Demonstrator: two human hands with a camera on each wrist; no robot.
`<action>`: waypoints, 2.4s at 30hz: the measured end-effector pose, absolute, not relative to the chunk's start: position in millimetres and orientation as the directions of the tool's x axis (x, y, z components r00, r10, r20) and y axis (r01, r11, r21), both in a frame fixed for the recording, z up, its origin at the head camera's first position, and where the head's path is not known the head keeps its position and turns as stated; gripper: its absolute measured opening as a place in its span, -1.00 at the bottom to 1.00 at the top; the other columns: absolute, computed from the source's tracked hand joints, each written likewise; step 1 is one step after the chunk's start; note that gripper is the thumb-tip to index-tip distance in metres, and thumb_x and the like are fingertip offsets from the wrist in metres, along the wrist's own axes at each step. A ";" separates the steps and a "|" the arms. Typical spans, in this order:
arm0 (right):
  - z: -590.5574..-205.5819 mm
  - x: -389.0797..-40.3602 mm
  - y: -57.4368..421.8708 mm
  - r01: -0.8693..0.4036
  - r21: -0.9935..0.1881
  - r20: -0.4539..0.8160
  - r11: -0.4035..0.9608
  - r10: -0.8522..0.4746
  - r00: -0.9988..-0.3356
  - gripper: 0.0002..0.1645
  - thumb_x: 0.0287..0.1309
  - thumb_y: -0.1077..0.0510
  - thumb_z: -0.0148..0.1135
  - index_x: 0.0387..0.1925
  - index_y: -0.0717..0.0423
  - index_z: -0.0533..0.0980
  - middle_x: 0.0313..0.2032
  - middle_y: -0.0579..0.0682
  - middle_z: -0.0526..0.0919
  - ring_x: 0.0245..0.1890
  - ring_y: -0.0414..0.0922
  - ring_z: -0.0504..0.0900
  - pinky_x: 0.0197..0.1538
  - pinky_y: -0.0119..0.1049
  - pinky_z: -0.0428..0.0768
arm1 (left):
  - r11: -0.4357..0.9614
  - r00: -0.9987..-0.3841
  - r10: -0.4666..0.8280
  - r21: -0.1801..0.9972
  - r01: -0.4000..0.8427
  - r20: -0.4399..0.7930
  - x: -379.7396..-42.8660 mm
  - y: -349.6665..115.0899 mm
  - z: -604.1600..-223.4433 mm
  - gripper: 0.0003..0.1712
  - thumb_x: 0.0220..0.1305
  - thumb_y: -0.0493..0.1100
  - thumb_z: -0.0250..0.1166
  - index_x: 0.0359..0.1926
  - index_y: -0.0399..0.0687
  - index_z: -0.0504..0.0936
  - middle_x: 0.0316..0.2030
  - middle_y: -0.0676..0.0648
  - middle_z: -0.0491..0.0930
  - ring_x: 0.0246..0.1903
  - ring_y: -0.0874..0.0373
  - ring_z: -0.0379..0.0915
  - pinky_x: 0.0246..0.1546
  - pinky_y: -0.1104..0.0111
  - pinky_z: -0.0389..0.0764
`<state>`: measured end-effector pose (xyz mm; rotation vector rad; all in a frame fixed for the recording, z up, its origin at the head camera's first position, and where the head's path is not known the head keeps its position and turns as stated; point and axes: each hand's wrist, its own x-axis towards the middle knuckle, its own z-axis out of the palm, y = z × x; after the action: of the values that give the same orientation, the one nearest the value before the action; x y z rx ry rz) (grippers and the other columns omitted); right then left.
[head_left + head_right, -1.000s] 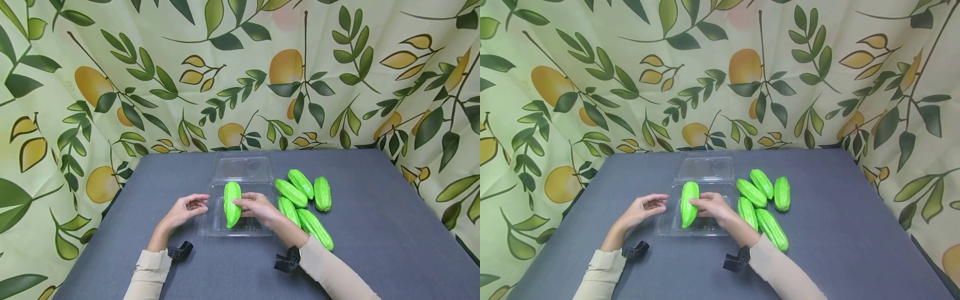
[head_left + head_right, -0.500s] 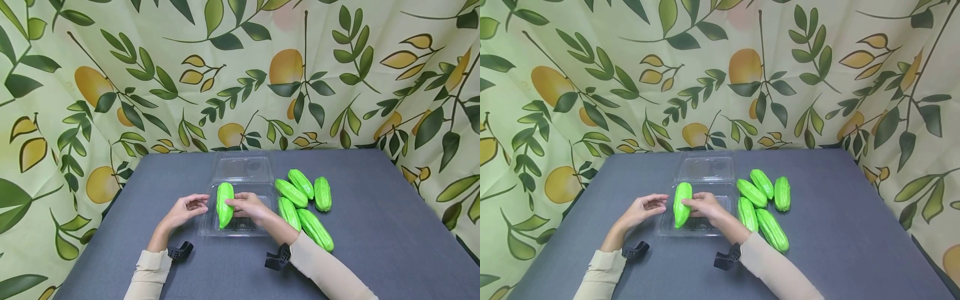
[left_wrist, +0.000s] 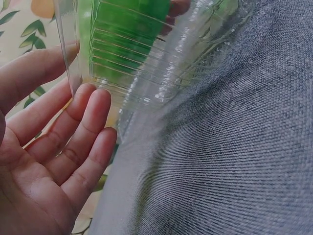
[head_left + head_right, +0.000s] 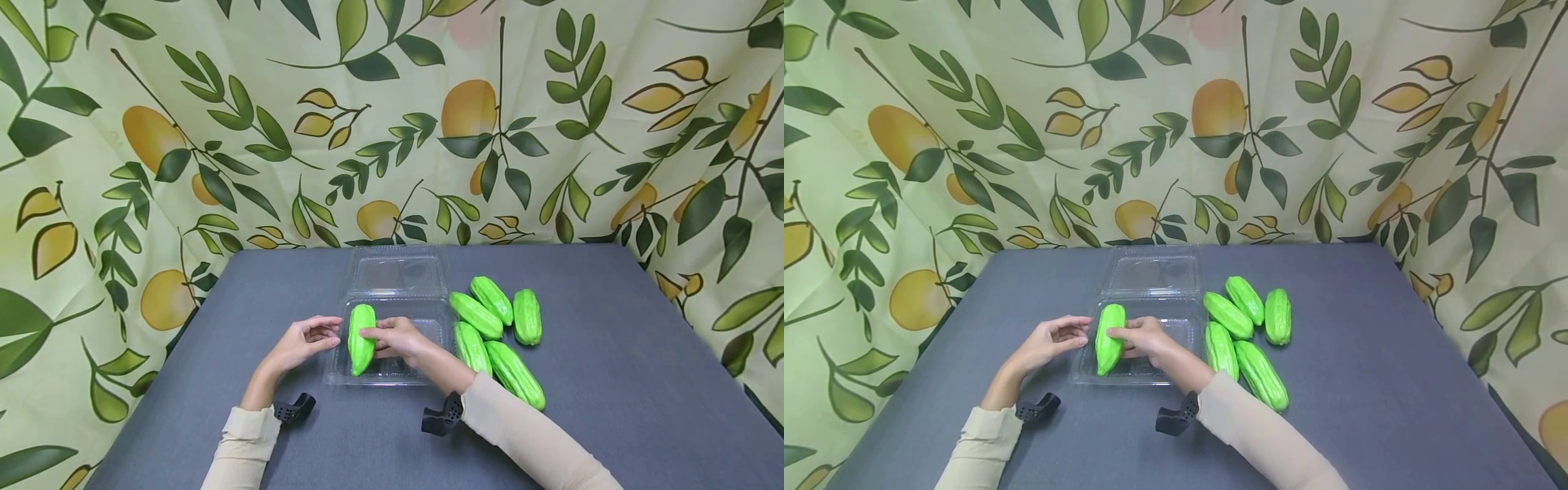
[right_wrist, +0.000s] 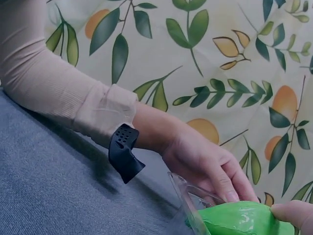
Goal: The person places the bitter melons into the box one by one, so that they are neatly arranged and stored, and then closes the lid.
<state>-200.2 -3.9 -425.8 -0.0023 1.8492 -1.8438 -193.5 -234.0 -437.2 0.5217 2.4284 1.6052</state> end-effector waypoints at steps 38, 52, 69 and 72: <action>-432.1 -199.6 -4.1 0.452 -0.879 -0.476 0.148 -0.297 -0.828 -0.58 0.18 0.21 0.27 -0.05 0.47 0.48 -0.39 0.12 0.64 -0.54 -0.18 0.65 -0.26 -0.27 0.74 | 0.324 -0.915 0.398 0.923 0.207 0.066 -193.9 -232.5 -437.0 -0.52 0.22 -0.33 0.29 0.14 -0.47 0.47 0.03 -0.51 0.52 -0.24 0.48 0.53 -0.17 0.60 0.59; -422.6 -197.3 12.3 0.429 -0.897 -0.438 0.108 -0.344 -0.831 -0.56 0.21 0.23 0.21 0.02 0.50 0.46 -0.31 0.12 0.61 -0.41 -0.16 0.65 -0.17 -0.28 0.73 | 0.342 -0.918 0.394 0.918 0.201 0.055 -194.4 -234.6 -438.8 -0.52 0.22 -0.30 0.31 0.13 -0.44 0.49 0.06 -0.48 0.53 -0.23 0.46 0.52 -0.15 0.59 0.59; -404.0 -187.3 34.3 0.317 -0.948 -0.303 0.035 -0.405 -0.863 -0.60 0.26 0.28 0.12 0.04 0.50 0.41 -0.13 0.38 0.64 -0.33 -0.16 0.69 -0.06 -0.21 0.72 | 0.335 -0.914 0.400 0.918 0.212 0.065 -194.4 -234.2 -438.4 -0.52 0.21 -0.31 0.30 0.13 -0.45 0.49 0.05 -0.49 0.52 -0.23 0.47 0.52 -0.16 0.60 0.59; -401.8 -185.1 38.9 0.288 -0.956 -0.282 0.046 -0.400 -0.872 -0.59 0.25 0.26 0.13 0.04 0.49 0.41 -0.04 0.44 0.60 -0.30 -0.15 0.69 -0.07 -0.24 0.72 | 0.332 -0.913 0.403 0.919 0.212 0.065 -194.3 -234.3 -438.7 -0.52 0.22 -0.32 0.30 0.14 -0.45 0.48 0.06 -0.49 0.52 -0.23 0.47 0.52 -0.15 0.60 0.59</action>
<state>-185.1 38.9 -401.8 -0.1117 1.8486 -1.8774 -194.3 -234.3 -438.7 0.5649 2.4157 1.6260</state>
